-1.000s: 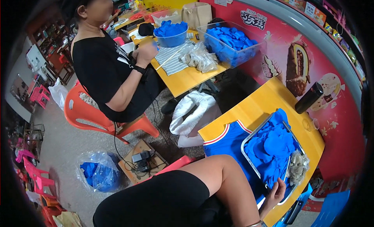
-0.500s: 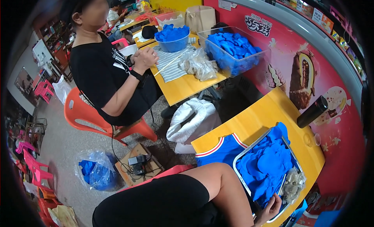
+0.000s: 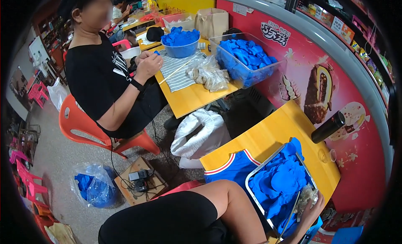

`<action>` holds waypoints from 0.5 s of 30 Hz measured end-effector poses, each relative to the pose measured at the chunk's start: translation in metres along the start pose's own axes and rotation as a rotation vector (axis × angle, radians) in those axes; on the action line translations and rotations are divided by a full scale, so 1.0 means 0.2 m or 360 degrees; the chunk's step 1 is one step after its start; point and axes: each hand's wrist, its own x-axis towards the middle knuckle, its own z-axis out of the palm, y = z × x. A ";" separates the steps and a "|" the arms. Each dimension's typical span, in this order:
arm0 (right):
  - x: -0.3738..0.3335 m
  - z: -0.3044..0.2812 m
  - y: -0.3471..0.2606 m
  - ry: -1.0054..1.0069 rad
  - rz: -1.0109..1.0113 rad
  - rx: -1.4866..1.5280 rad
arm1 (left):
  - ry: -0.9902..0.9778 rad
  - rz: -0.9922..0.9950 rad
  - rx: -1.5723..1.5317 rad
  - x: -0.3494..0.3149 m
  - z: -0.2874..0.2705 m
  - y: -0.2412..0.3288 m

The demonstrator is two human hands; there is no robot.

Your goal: The recorder is stuffing small blue fabric pouches with weighted bags and using a wooden stick to tuck the material in.

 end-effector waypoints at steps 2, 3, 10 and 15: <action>0.03 0.02 0.04 -0.0196 -0.0093 -0.0104 | 0.0009 0.0003 -0.0009 0.01 -0.01 0.00; 0.03 0.03 0.07 -0.0198 -0.0098 -0.0104 | 0.0014 0.0003 -0.0015 0.01 -0.01 0.02; 0.00 0.07 0.11 -0.0343 -0.0143 -0.0181 | 0.0040 -0.0012 -0.0086 0.01 0.02 -0.01; 0.02 0.06 0.06 -0.0339 -0.0083 -0.0201 | 0.0048 -0.0017 -0.0145 0.02 0.02 0.00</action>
